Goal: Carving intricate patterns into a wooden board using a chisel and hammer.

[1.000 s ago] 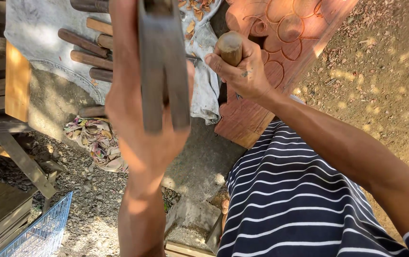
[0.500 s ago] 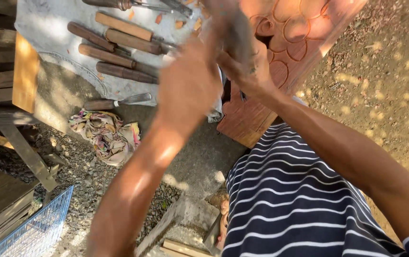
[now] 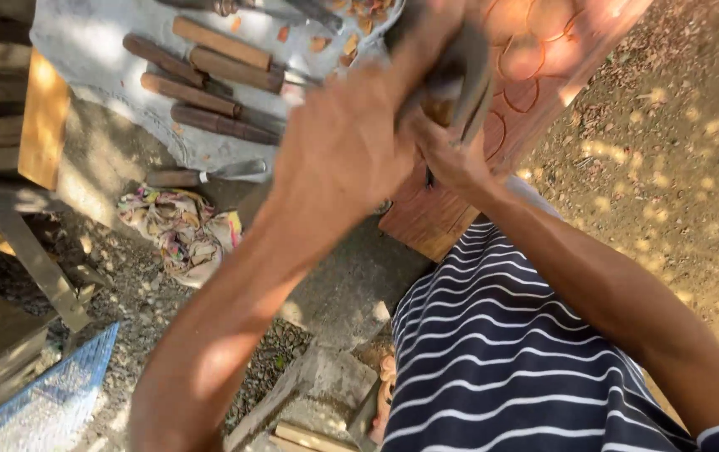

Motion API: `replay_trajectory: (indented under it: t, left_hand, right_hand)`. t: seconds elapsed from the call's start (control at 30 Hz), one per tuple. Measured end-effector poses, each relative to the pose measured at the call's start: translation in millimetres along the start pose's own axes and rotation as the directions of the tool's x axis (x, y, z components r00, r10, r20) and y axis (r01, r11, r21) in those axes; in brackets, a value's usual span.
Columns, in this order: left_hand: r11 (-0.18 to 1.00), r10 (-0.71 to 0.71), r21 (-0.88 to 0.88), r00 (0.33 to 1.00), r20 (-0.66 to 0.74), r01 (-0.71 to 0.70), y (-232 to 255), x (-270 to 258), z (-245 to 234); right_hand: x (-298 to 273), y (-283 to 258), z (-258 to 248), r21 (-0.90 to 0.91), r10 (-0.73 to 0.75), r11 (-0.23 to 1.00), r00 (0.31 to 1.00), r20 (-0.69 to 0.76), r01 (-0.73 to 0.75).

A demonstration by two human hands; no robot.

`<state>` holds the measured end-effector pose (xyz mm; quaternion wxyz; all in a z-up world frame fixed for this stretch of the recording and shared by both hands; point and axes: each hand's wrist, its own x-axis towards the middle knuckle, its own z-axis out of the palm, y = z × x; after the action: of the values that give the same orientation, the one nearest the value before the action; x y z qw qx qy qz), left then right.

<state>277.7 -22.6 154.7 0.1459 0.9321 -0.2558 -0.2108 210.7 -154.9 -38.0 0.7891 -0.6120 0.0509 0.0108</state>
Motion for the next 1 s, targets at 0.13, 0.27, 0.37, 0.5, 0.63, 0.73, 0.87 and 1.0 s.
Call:
replay_trajectory:
  t: [0.13, 0.27, 0.37, 0.5, 0.63, 0.73, 0.87, 1.0]
  left_hand:
    - [0.982, -0.002, -0.167, 0.868, -0.497, -0.094, -8, 13, 28]
    - [0.984, 0.151, 0.129, 0.957, -0.248, -0.122, 5, 1, 32]
    - [0.976, 0.186, -0.057, 0.947, -0.26, -0.208, -2, 13, 26]
    - [0.997, -0.051, -0.074, 0.882, -0.469, 0.019, -6, 34, 63]
    - [0.995, 0.065, 0.081, 0.978, -0.2, -0.05, -1, 30, 47]
    - [0.994, 0.09, -0.039, 0.955, -0.283, -0.105, -1, 21, 60]
    - [0.997, 0.065, -0.004, 0.914, -0.401, -0.073, 5, 13, 65]
    - [0.974, 0.09, -0.176, 0.953, -0.288, -0.145, 14, -31, 22]
  right_hand:
    - [0, 14, -2, -0.025, -0.003, 1.0, 0.992, -0.124, -0.001]
    - [15, 18, -10, 0.028, -0.043, 0.998, 0.989, -0.143, 0.048]
    - [-3, 29, -12, 0.074, 0.041, 0.997, 0.98, -0.196, -0.027]
    - [-4, 32, -18, 0.097, 0.057, 0.995, 0.972, -0.228, -0.036]
    - [-15, 96, -50, 0.092, -0.083, 0.991, 0.98, -0.179, 0.101]
    - [-22, 76, -39, 0.088, -0.093, 0.989, 0.965, -0.247, 0.118]
    - [-22, 44, -39, 0.12, -0.036, 0.991, 0.982, -0.187, 0.059]
    - [-67, -12, -36, -0.011, 0.167, 0.986, 0.986, -0.022, -0.167]
